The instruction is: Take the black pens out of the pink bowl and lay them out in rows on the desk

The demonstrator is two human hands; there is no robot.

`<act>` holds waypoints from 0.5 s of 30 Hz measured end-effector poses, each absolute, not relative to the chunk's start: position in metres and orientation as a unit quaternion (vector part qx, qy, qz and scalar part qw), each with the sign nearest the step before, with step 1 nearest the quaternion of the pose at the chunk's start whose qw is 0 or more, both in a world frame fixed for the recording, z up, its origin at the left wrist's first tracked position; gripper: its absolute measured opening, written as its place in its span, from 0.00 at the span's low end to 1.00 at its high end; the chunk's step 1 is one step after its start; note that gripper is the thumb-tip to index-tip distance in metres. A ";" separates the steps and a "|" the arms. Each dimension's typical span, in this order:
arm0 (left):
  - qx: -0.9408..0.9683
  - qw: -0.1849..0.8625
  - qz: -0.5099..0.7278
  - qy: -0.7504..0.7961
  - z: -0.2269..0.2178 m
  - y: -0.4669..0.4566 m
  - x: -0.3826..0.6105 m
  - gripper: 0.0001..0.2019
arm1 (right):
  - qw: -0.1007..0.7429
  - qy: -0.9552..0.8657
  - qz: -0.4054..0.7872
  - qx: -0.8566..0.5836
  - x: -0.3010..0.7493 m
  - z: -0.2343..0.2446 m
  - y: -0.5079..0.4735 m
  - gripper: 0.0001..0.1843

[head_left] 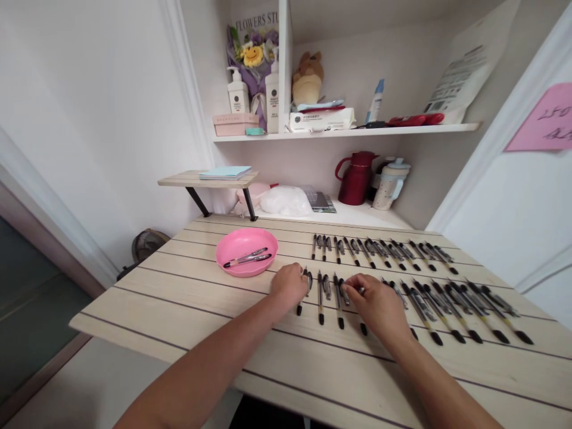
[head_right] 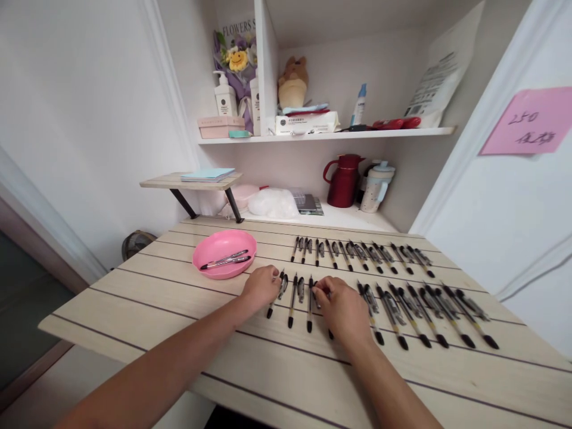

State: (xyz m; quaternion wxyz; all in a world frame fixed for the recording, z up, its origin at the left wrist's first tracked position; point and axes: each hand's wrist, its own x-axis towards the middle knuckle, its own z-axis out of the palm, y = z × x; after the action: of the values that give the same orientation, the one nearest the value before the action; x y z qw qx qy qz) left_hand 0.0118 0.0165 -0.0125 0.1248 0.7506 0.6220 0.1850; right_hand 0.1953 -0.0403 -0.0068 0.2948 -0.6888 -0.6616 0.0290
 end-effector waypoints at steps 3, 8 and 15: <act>0.757 0.125 0.177 0.617 -0.012 0.017 0.010 0.12 | 0.298 -0.660 0.033 -0.689 0.196 -0.007 -0.041 0.10; 0.766 0.123 0.173 0.607 0.001 0.013 0.000 0.11 | 0.301 -0.662 0.034 -0.686 0.196 -0.006 -0.043 0.10; 0.723 0.077 0.128 0.674 0.046 0.041 -0.064 0.10 | 0.291 -0.670 0.055 -0.680 0.195 -0.007 -0.042 0.10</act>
State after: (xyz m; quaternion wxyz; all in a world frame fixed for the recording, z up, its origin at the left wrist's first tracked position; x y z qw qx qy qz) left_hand -0.0645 0.0411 0.0461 0.0773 0.7232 0.6743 0.1276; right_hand 0.1953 -0.0423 -0.0070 0.2913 -0.6804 -0.6702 0.0551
